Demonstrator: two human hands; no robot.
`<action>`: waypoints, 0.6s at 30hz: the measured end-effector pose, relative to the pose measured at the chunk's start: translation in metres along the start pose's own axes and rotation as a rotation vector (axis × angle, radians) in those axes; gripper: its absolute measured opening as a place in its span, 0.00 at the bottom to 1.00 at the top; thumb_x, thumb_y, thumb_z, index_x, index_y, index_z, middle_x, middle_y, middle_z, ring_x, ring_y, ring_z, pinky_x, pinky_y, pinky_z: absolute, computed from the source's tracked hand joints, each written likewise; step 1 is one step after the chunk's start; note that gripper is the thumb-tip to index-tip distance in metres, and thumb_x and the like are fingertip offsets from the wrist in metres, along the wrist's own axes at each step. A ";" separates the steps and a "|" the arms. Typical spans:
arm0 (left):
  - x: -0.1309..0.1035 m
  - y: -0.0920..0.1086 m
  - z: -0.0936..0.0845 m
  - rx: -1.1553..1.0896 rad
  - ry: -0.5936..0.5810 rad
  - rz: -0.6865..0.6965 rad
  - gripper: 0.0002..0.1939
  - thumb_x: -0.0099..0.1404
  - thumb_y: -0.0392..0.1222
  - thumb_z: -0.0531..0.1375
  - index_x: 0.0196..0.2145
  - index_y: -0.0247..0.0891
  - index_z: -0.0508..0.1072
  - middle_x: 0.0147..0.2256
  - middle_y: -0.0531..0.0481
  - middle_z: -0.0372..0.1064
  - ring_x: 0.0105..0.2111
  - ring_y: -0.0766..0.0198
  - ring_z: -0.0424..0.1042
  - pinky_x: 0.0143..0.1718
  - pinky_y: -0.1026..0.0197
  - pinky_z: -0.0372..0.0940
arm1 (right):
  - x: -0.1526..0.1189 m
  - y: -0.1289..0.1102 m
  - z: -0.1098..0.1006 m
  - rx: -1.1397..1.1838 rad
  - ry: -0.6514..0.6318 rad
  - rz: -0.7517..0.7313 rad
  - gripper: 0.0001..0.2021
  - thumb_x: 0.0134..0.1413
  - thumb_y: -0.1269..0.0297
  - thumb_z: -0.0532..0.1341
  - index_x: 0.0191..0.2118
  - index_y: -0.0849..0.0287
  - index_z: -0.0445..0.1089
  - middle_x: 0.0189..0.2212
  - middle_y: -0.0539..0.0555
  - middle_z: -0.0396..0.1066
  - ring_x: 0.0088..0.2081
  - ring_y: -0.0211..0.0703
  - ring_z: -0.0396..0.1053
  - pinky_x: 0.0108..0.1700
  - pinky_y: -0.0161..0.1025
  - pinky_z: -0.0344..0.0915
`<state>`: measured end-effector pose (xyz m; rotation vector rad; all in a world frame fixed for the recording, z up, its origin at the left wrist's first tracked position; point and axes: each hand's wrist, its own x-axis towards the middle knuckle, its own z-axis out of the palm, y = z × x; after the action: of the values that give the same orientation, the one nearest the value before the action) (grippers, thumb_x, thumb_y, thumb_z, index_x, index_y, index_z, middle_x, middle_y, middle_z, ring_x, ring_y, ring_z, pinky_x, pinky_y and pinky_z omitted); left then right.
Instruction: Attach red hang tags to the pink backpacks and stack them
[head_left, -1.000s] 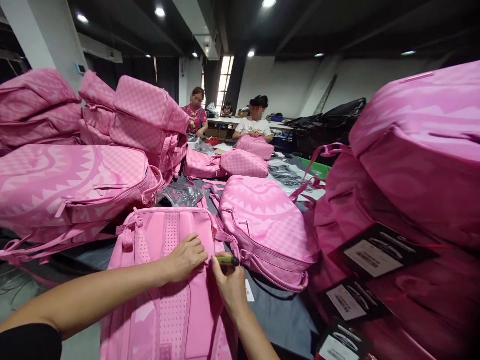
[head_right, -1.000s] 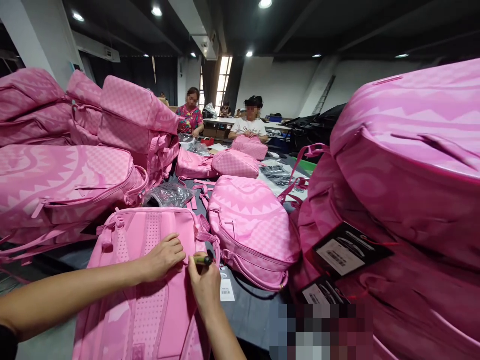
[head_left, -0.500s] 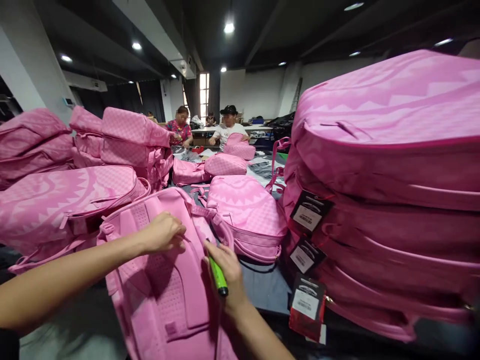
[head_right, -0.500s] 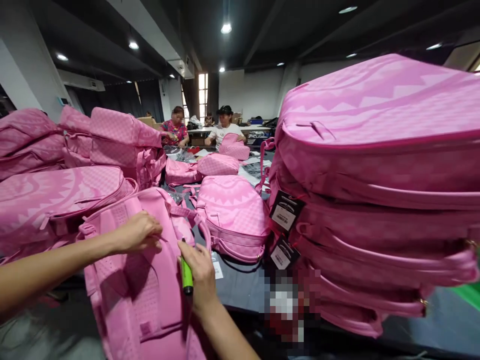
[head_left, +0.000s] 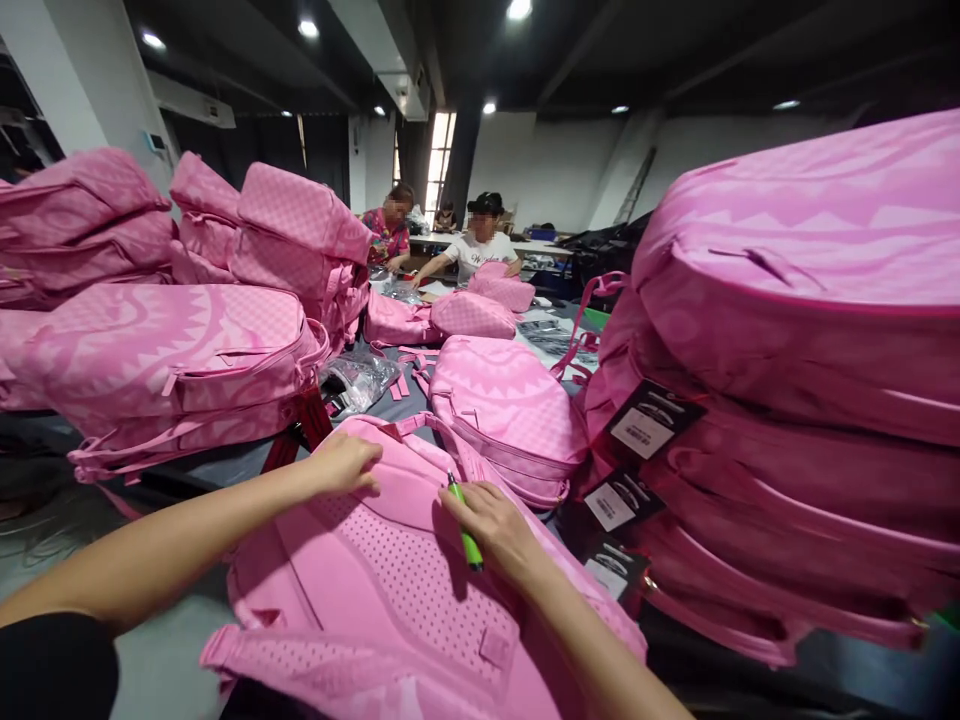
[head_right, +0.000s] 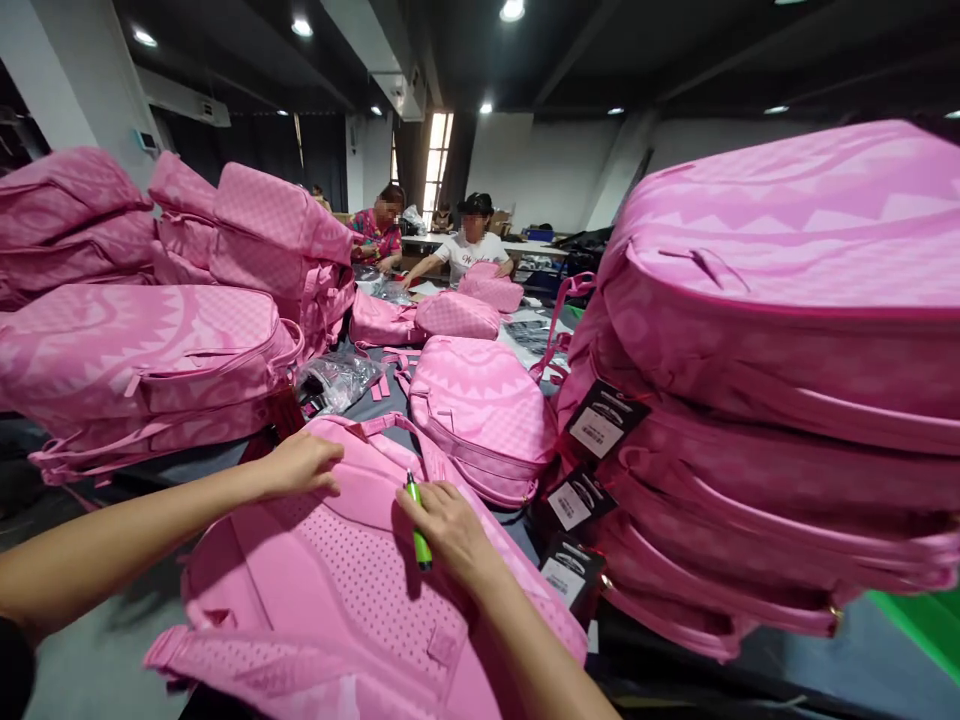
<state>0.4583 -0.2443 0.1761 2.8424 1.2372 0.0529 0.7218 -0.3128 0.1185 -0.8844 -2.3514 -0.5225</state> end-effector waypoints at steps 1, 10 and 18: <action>-0.005 -0.006 0.001 -0.002 0.037 0.034 0.13 0.61 0.50 0.65 0.31 0.37 0.72 0.31 0.49 0.74 0.33 0.59 0.72 0.32 0.60 0.56 | 0.004 -0.005 0.002 0.030 0.028 0.030 0.15 0.65 0.74 0.52 0.54 0.63 0.67 0.38 0.59 0.73 0.39 0.46 0.71 0.42 0.45 0.68; -0.032 -0.018 -0.033 -0.109 0.207 0.089 0.11 0.72 0.45 0.53 0.41 0.40 0.74 0.39 0.49 0.75 0.38 0.61 0.72 0.39 0.59 0.62 | 0.068 -0.042 0.023 0.304 0.194 0.151 0.14 0.65 0.73 0.53 0.55 0.60 0.64 0.37 0.57 0.72 0.42 0.48 0.67 0.44 0.44 0.65; 0.046 -0.045 -0.018 0.023 -0.034 0.027 0.50 0.54 0.55 0.70 0.67 0.40 0.53 0.57 0.38 0.64 0.55 0.45 0.63 0.54 0.47 0.58 | 0.059 -0.060 0.032 0.310 0.131 0.215 0.11 0.66 0.74 0.52 0.49 0.60 0.67 0.34 0.55 0.71 0.40 0.46 0.67 0.43 0.43 0.62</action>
<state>0.4557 -0.1791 0.1926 2.8663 1.2015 -0.0092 0.6316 -0.3106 0.1218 -0.9110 -2.1113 -0.1189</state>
